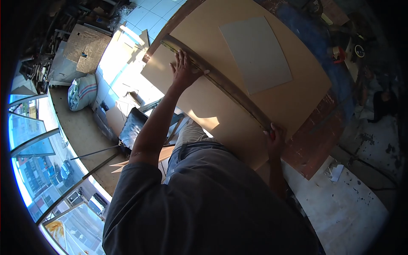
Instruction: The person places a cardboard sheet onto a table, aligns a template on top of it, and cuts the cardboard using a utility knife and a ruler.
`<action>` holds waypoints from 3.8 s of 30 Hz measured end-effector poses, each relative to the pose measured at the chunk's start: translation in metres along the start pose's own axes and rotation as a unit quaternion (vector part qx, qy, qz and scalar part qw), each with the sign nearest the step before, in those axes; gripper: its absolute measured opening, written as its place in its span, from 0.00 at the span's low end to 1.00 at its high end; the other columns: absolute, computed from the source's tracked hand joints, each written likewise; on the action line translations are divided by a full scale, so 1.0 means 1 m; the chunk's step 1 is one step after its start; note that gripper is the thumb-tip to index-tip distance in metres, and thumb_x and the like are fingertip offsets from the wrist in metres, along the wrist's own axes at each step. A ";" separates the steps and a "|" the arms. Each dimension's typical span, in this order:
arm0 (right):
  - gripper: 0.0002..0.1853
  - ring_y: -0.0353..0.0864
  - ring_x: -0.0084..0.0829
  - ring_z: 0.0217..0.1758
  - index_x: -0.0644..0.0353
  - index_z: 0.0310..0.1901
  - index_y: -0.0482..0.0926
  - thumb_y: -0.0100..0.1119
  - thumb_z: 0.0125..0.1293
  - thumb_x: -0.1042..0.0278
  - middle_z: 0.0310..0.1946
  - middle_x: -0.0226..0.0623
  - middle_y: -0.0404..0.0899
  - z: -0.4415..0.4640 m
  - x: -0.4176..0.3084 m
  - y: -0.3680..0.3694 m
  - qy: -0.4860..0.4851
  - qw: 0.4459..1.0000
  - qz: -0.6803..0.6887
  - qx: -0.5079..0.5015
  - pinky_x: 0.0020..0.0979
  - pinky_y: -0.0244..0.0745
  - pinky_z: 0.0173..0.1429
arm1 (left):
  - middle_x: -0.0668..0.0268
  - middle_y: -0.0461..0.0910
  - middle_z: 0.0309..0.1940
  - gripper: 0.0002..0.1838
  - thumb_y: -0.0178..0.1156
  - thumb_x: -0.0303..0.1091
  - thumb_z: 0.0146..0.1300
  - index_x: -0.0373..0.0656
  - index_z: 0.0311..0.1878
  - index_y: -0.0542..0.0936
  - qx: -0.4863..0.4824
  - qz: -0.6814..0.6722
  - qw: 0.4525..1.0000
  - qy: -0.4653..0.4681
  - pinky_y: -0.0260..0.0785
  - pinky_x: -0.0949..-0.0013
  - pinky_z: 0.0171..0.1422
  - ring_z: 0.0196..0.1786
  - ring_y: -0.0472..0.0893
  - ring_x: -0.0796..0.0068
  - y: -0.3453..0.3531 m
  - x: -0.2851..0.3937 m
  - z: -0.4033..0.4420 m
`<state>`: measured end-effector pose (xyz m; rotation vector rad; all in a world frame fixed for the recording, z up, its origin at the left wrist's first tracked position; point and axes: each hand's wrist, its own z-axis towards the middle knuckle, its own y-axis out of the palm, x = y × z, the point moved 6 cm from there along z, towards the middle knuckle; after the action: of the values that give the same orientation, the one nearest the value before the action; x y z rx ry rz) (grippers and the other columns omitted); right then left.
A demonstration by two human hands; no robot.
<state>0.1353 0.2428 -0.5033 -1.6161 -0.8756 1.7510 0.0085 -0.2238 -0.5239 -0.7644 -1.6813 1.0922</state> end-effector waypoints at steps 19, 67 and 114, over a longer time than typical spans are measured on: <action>0.25 0.80 0.44 0.53 0.54 0.58 0.81 0.75 0.58 0.61 0.52 0.42 0.73 0.002 -0.002 -0.005 -0.005 1.000 0.011 -0.005 0.41 0.79 0.55 | 0.40 0.25 0.80 0.83 0.72 0.76 0.39 0.29 0.78 0.33 -0.058 0.024 0.998 0.002 0.33 0.25 0.77 0.83 0.27 0.44 0.019 0.030 -0.015; 0.25 0.81 0.62 0.48 0.69 0.42 0.81 0.48 0.77 0.50 0.40 0.63 0.82 0.302 -0.345 0.299 -0.239 0.879 -0.169 -0.376 0.55 0.76 0.53 | 0.42 0.30 0.81 0.74 0.75 0.65 0.44 0.28 0.79 0.40 -0.140 -0.023 0.987 -0.079 0.27 0.40 0.84 0.84 0.30 0.46 0.006 0.026 -0.009; 0.27 0.80 0.64 0.43 0.68 0.42 0.73 0.40 0.79 0.46 0.35 0.61 0.82 0.256 -0.277 0.168 -0.153 0.903 -0.175 -0.360 0.58 0.74 0.49 | 0.38 0.31 0.80 0.77 0.73 0.70 0.42 0.24 0.78 0.42 -0.087 -0.009 0.995 -0.055 0.31 0.33 0.81 0.83 0.31 0.43 0.004 0.029 -0.012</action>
<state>-0.0947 -0.0971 -0.4581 -1.4594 -2.0131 1.5170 0.0096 -0.1938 -0.5149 -0.8098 -1.8931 0.9998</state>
